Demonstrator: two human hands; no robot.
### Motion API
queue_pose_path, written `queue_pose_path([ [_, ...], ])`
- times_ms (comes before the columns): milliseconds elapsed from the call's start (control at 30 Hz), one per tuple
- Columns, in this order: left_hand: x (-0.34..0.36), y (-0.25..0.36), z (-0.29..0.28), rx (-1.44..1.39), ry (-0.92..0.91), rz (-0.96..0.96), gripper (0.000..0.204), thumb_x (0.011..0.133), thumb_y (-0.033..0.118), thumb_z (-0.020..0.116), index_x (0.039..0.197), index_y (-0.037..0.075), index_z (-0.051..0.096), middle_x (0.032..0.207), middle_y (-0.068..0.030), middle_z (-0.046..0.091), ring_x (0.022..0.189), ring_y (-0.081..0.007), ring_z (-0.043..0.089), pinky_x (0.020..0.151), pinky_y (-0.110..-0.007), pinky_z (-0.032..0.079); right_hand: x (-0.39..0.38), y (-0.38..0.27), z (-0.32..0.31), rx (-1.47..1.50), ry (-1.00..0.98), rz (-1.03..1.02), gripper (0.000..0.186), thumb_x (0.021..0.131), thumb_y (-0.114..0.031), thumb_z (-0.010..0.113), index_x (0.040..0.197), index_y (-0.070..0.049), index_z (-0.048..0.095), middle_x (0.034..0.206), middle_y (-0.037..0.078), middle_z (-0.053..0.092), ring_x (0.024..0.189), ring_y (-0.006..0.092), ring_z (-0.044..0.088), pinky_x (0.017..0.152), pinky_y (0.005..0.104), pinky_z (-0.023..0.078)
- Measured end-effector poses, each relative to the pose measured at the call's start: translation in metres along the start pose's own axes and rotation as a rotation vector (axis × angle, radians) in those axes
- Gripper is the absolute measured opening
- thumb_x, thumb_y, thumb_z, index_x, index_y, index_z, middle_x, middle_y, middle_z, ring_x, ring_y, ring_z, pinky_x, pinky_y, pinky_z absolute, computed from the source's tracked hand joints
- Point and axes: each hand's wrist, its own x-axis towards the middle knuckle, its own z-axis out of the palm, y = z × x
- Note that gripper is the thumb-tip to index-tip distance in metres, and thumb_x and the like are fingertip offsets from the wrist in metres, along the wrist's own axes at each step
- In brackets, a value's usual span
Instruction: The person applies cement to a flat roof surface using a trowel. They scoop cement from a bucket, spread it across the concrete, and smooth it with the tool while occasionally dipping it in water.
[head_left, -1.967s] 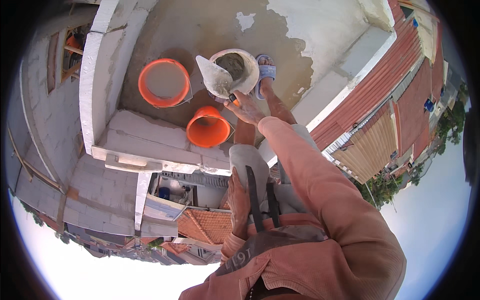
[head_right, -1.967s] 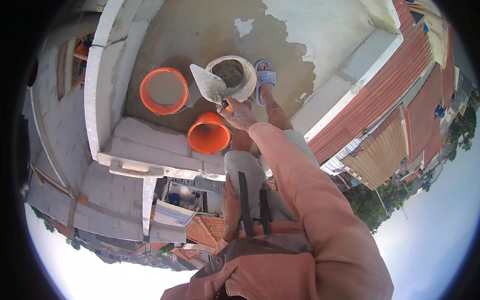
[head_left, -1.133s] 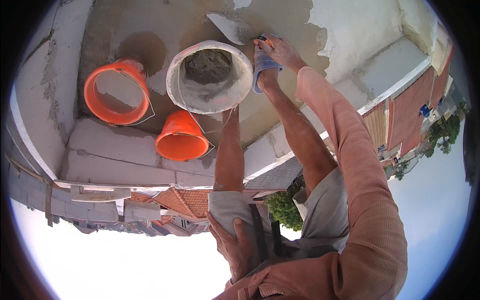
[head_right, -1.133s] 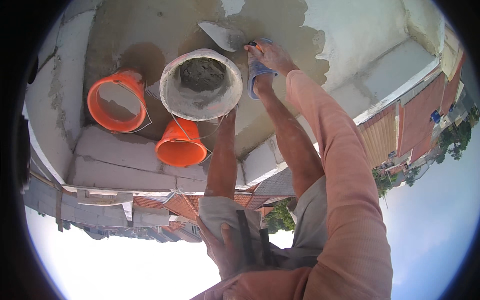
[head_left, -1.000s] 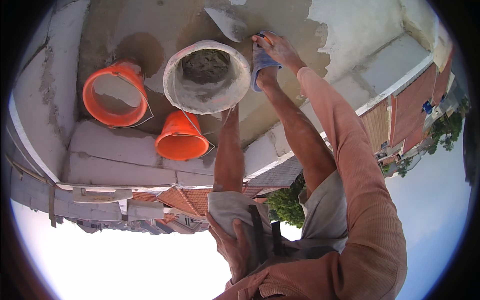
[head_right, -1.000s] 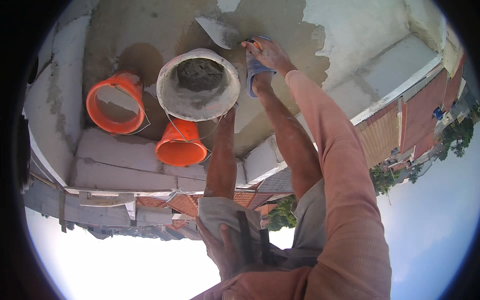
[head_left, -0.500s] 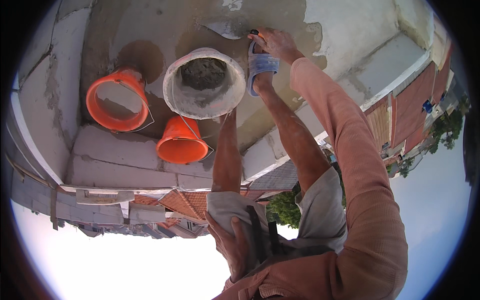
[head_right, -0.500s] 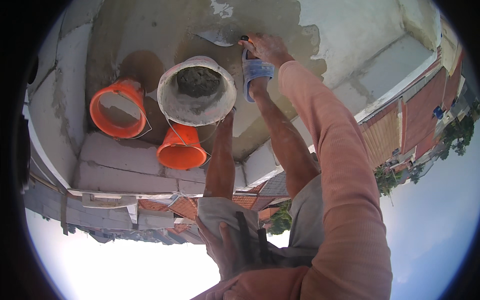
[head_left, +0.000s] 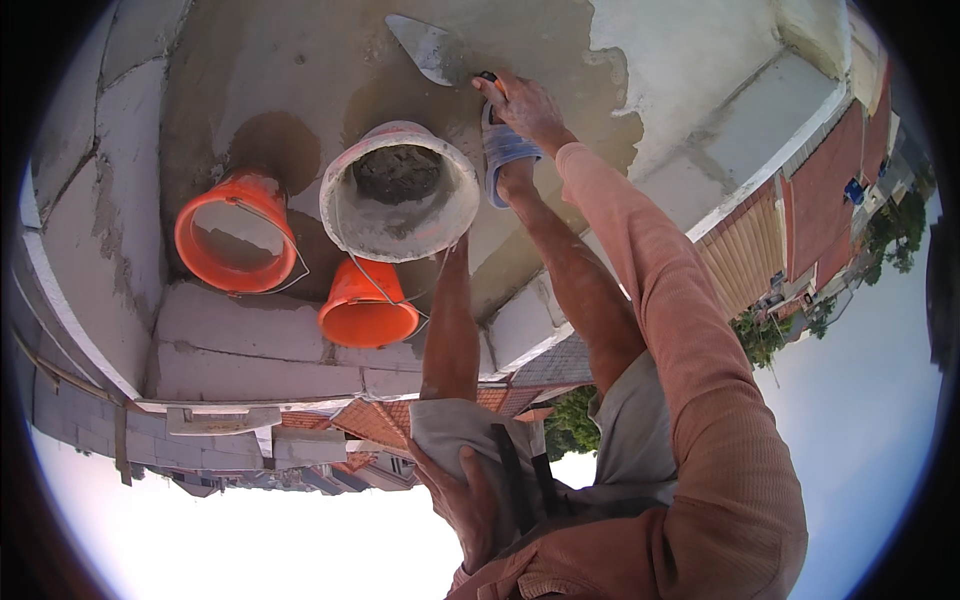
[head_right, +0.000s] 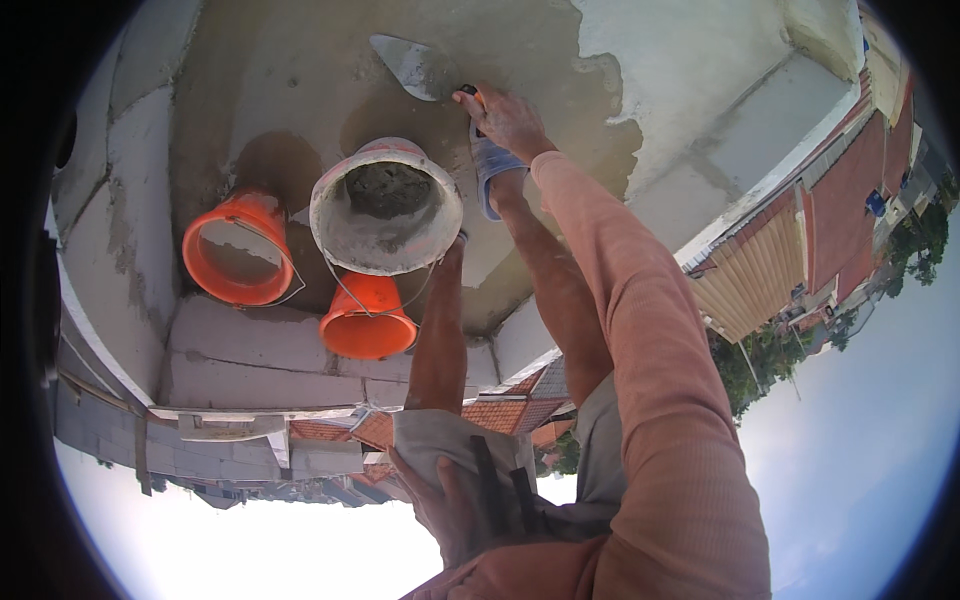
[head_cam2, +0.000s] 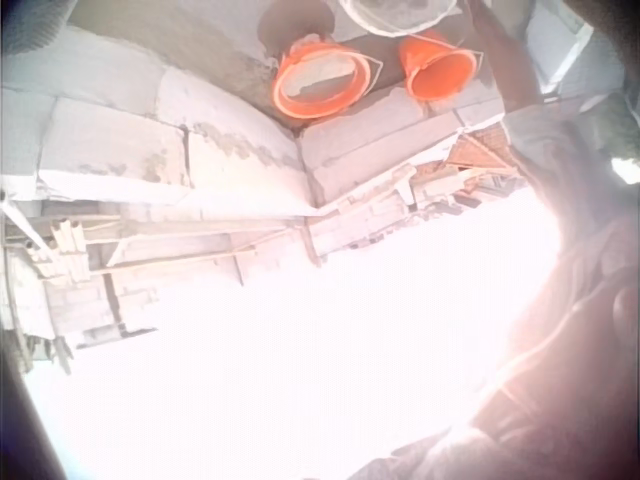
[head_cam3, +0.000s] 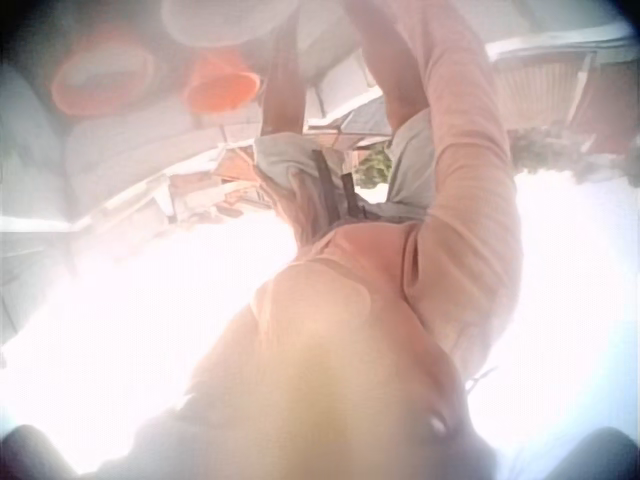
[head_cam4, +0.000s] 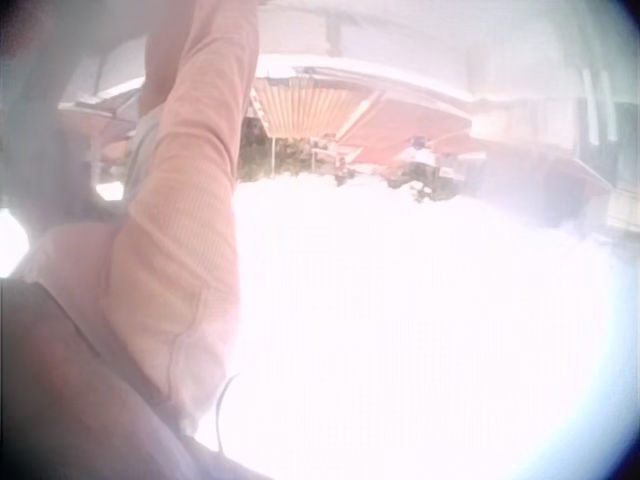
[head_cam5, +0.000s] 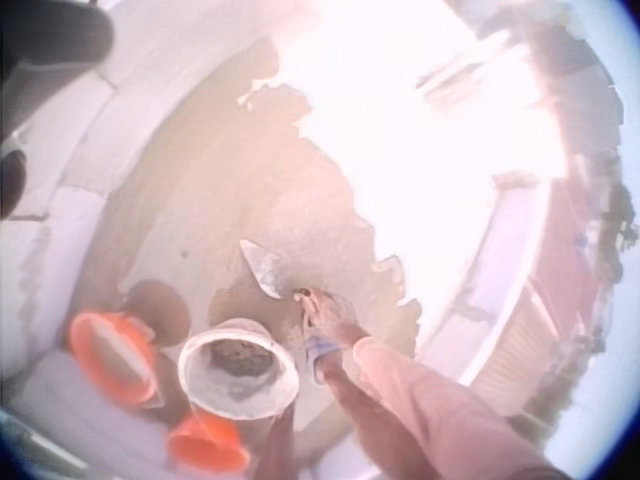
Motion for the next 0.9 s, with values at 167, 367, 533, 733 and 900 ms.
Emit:
queue_pose_path([
  [167, 0.003, 0.005, -0.002, -0.022, -0.017, 0.003, 0.074, 0.094, 0.033, 0.05, 0.156, 0.01, 0.02, 0.15, -0.0294, 0.036, 0.133, -0.0475, 0.042, 0.109, -0.052, 0.036, 0.02, 0.071, -0.035, 0.345, 0.382, 0.328, 0.063, 0.094, -0.066, 0.049, 0.101, -0.004, 0.062, 0.072, 0.016, 0.061, 0.066, 0.037, 0.059, 0.065, 0.0458, 0.047],
  [367, 0.002, 0.007, -0.01, 0.015, -0.003, 0.035, 0.074, 0.094, 0.035, 0.051, 0.157, 0.011, 0.02, 0.151, -0.0297, 0.033, 0.136, -0.0475, 0.038, 0.11, -0.052, 0.035, -0.015, 0.075, -0.021, 0.127, 0.071, 0.168, 0.064, 0.094, -0.066, 0.048, 0.11, -0.005, 0.059, 0.086, 0.024, 0.068, 0.087, 0.0456, 0.067, 0.074, 0.0518, 0.051],
  [533, 0.015, -0.003, -0.013, 0.003, 0.039, 0.069, 0.076, 0.094, 0.037, 0.053, 0.157, 0.012, 0.02, 0.152, -0.0285, 0.032, 0.138, -0.0463, 0.035, 0.111, -0.053, 0.033, -0.016, 0.007, -0.014, -0.178, -0.156, -0.082, 0.055, 0.097, -0.06, 0.048, 0.112, -0.009, 0.058, 0.088, 0.022, 0.07, 0.087, 0.0445, 0.067, 0.075, 0.0527, 0.055],
  [733, 0.039, -0.006, -0.02, 0.0, 0.087, 0.14, 0.081, 0.092, 0.039, 0.056, 0.157, 0.009, 0.02, 0.153, -0.0263, 0.033, 0.139, -0.0445, 0.035, 0.112, -0.052, 0.031, -0.008, 0.026, -0.029, 0.203, 0.119, 0.265, 0.054, 0.097, -0.057, 0.05, 0.109, -0.006, 0.057, 0.084, 0.023, 0.069, 0.083, 0.0459, 0.067, 0.071, 0.0536, 0.052],
  [900, 0.066, 0.003, -0.034, -0.02, 0.118, 0.214, 0.083, 0.091, 0.039, 0.059, 0.157, 0.006, 0.021, 0.148, -0.0273, 0.036, 0.136, -0.0436, 0.036, 0.11, -0.053, 0.032, -0.076, 0.087, -0.024, 0.137, 0.107, 0.16, 0.055, 0.098, -0.058, 0.049, 0.11, -0.005, 0.057, 0.081, 0.025, 0.067, 0.082, 0.0476, 0.065, 0.071, 0.0536, 0.05],
])
